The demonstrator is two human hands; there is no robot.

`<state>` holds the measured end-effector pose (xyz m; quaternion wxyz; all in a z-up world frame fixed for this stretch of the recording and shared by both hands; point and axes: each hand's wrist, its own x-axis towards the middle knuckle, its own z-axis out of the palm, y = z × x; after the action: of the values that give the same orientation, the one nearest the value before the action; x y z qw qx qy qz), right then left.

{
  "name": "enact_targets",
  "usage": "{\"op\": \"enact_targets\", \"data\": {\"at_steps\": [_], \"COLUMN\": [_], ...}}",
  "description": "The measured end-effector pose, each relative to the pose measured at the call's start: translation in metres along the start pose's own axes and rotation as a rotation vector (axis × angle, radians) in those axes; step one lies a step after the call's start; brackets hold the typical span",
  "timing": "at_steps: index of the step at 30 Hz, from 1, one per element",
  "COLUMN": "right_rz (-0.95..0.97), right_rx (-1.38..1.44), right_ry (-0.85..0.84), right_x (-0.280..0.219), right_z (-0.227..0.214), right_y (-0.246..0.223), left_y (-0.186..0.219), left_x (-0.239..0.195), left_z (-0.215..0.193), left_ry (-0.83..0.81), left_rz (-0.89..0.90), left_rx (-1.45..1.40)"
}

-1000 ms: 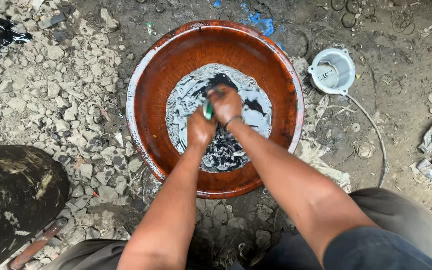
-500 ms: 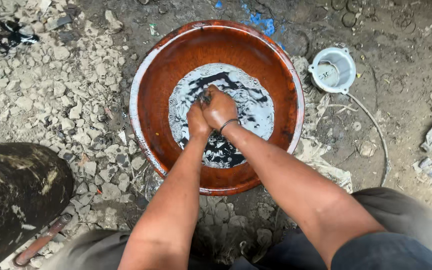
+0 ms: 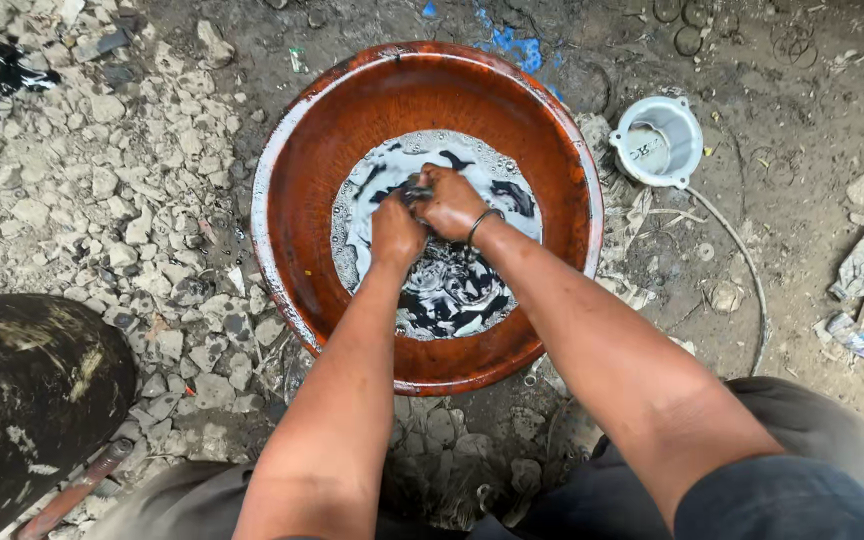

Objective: The person washes a metal part by hand in a basin of soapy water, scrubbing it with both hands and rinsing it in a black bucket. The part is repeatedly submerged and agitated to remove grime.

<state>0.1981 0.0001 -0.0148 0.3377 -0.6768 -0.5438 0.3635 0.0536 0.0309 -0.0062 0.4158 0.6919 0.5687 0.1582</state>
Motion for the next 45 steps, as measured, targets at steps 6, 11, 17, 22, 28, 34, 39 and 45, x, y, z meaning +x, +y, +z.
{"op": "enact_targets", "data": {"at_steps": [6, 11, 17, 22, 28, 34, 39, 45], "right_rz": [0.228, 0.414, 0.370, 0.489, 0.304, 0.321, -0.120, 0.044], "right_rx": [-0.009, -0.457, -0.858, -0.732, -0.796, 0.334, -0.058, 0.131], "right_ry": [0.231, 0.118, -0.037, -0.141, -0.211, 0.421, 0.392, 0.452], "right_x": [0.002, 0.003, -0.041, -0.042, -0.046, -0.018, -0.018, -0.001], "right_z": [0.002, -0.015, -0.014, -0.014, 0.008, 0.024, 0.035, 0.021], "right_y": [-0.006, 0.002, -0.002, 0.000, 0.040, 0.051, -0.011, -0.009], "left_y": [0.012, 0.025, 0.003, -0.013, -0.003, -0.013, -0.031, -0.020], "left_x": [-0.025, -0.058, -0.015, 0.004, -0.010, -0.012, 0.022, -0.007], "left_z": [-0.006, -0.043, -0.071, -0.050, -0.067, -0.036, -0.001, 0.001], "left_ry": [-0.035, -0.252, -0.480, -0.283, -0.469, -0.178, -0.075, -0.141], "left_rz": [-0.004, -0.260, 0.126, 0.210, -0.031, 0.088, 0.037, 0.041], "left_rx": [-0.012, -0.126, 0.009, -0.095, -0.092, -0.090, -0.233, -0.172]}}
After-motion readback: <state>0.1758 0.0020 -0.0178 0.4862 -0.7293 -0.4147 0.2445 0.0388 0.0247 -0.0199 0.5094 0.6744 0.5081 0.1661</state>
